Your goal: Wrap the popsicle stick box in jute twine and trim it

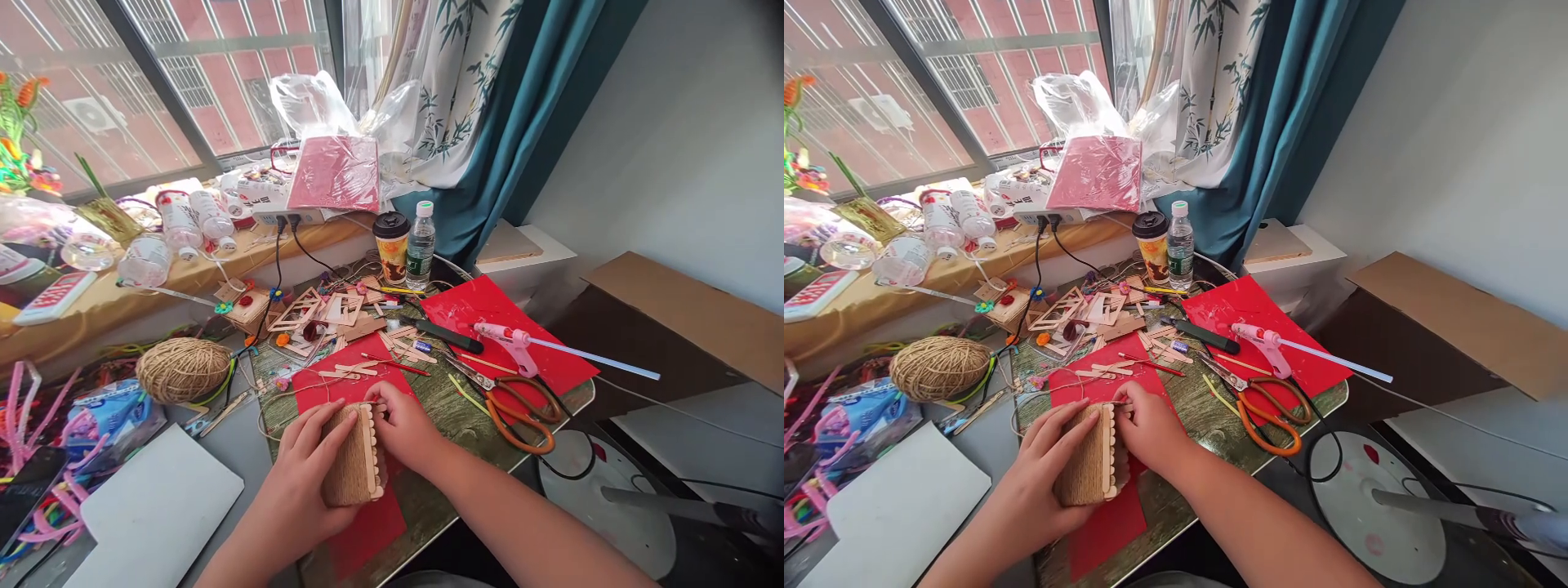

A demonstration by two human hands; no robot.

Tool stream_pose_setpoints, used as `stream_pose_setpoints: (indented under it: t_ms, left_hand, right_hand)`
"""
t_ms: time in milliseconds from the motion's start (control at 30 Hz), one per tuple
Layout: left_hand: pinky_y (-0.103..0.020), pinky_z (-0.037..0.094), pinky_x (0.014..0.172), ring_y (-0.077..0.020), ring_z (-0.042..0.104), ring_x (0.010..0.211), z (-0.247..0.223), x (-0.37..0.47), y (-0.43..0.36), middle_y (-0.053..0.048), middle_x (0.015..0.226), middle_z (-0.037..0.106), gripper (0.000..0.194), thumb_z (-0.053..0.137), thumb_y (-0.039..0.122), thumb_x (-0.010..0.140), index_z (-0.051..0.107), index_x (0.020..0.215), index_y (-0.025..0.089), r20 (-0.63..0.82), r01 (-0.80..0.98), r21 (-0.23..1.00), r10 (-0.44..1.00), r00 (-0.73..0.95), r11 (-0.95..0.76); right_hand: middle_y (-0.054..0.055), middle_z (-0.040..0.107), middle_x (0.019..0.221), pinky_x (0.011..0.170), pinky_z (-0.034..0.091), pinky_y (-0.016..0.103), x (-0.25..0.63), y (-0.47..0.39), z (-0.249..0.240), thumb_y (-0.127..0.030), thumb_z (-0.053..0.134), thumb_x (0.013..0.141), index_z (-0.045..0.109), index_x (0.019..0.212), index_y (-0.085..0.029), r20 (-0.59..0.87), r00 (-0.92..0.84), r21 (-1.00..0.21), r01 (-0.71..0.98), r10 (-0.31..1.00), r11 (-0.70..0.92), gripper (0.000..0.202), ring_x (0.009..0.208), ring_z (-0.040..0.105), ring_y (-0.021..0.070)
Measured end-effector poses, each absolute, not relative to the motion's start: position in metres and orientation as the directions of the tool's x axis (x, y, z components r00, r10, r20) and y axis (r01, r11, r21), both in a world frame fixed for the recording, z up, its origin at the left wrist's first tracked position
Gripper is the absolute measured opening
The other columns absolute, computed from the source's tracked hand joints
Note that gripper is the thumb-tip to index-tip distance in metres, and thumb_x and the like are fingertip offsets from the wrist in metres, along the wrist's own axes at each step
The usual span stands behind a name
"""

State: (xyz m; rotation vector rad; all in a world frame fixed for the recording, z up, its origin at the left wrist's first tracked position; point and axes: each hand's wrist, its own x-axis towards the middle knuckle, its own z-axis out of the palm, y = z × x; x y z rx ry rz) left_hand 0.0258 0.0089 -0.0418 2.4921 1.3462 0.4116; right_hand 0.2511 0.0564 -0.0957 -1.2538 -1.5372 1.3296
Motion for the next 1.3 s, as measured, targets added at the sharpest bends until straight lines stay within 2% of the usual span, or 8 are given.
stream_pose_setpoints:
  t_ms: [267,500,633,700,767,1000,1167,1300]
  left_hand:
    - [-0.067,0.038,0.123,-0.0438,0.038,0.153,-0.051,0.012,0.029,-0.013,0.166,0.04,0.1,0.085,0.035,0.08,0.033,0.166,0.038,0.197,0.804,0.433,0.913,0.357,-0.408]
    - [-0.062,0.039,0.126,-0.0368,0.034,0.161,-0.064,-0.006,0.039,-0.017,0.172,0.025,0.104,0.078,0.043,0.091,0.011,0.17,0.033,0.312,0.64,0.713,0.947,0.077,-0.287]
    - [-0.061,0.043,0.124,-0.0409,0.031,0.162,-0.075,-0.006,0.035,-0.018,0.174,0.016,0.123,0.085,0.05,0.082,0.002,0.171,0.033,0.339,0.553,0.78,0.941,0.022,-0.294]
    - [-0.063,0.042,0.125,-0.0443,0.03,0.161,-0.076,-0.006,0.035,-0.018,0.172,0.019,0.13,0.093,0.048,0.073,0.009,0.171,0.034,0.384,0.554,0.768,0.923,0.004,-0.322]
    - [-0.064,0.041,0.125,-0.0456,0.031,0.161,-0.076,-0.006,0.034,-0.018,0.168,0.024,0.131,0.097,0.044,0.068,0.017,0.17,0.033,0.429,0.566,0.746,0.903,-0.005,-0.352]
    - [-0.065,0.035,0.129,-0.0459,0.021,0.164,-0.08,-0.009,0.033,-0.019,0.172,0.021,0.132,0.099,0.04,0.065,0.018,0.169,0.03,0.499,0.521,0.73,0.866,0.037,-0.442]
    - [-0.064,0.036,0.128,-0.0435,0.039,0.157,-0.089,-0.005,0.03,-0.021,0.172,0.028,0.137,0.1,0.045,0.064,0.013,0.168,0.031,0.525,0.319,0.803,0.851,0.022,-0.503]
    - [-0.063,0.039,0.127,-0.0424,0.046,0.152,-0.093,-0.002,0.027,-0.019,0.165,0.038,0.136,0.102,0.043,0.061,0.018,0.167,0.031,0.572,0.284,0.794,0.818,-0.05,-0.538]
  right_hand:
    - [0.001,0.068,0.088,0.072,0.05,0.029,0.254,0.062,-0.095,-0.038,0.067,0.098,0.064,0.102,-0.024,0.04,-0.103,-0.999,-0.019,0.994,0.038,0.015,0.079,0.065,0.0177]
    - [-0.011,0.022,0.062,0.038,0.022,0.022,0.287,0.08,-0.089,-0.067,0.048,0.102,0.054,0.1,-0.029,-0.004,0.074,-0.976,-0.22,0.997,0.012,0.038,0.045,0.016,0.0123]
    - [-0.007,0.042,0.066,0.044,0.038,0.025,0.286,0.087,-0.09,-0.068,0.063,0.095,0.061,0.1,-0.027,0.012,0.139,-0.99,-0.135,0.99,0.031,0.042,0.052,0.039,0.0144]
    - [0.003,0.062,0.094,0.066,0.055,0.032,0.279,0.085,-0.094,-0.06,0.074,0.091,0.065,0.11,-0.025,0.054,0.224,-0.996,-0.059,0.973,0.069,0.04,0.08,0.059,0.0197]
    - [0.01,0.063,0.126,0.094,0.055,0.042,0.274,0.08,-0.098,-0.05,0.073,0.094,0.065,0.121,-0.025,0.165,0.282,-0.985,0.088,0.945,0.146,0.038,0.115,0.06,0.0267]
    - [0.01,0.068,0.124,0.107,0.051,0.052,0.262,0.061,-0.101,-0.022,0.062,0.099,0.064,0.114,-0.027,0.418,-0.281,-0.764,0.405,0.864,0.501,0.016,0.122,0.062,0.0301]
    - [0.01,0.062,0.152,0.118,0.043,0.055,0.238,0.056,-0.094,-0.008,0.061,0.097,0.057,0.147,-0.027,0.285,-0.704,-0.506,0.467,0.651,0.726,0.053,0.143,0.051,0.0328]
    - [0.008,0.075,0.123,0.099,0.05,0.045,0.216,0.065,-0.103,-0.007,0.064,0.097,0.07,0.126,-0.026,0.223,-0.754,-0.378,0.517,0.618,0.768,0.036,0.113,0.064,0.0279]
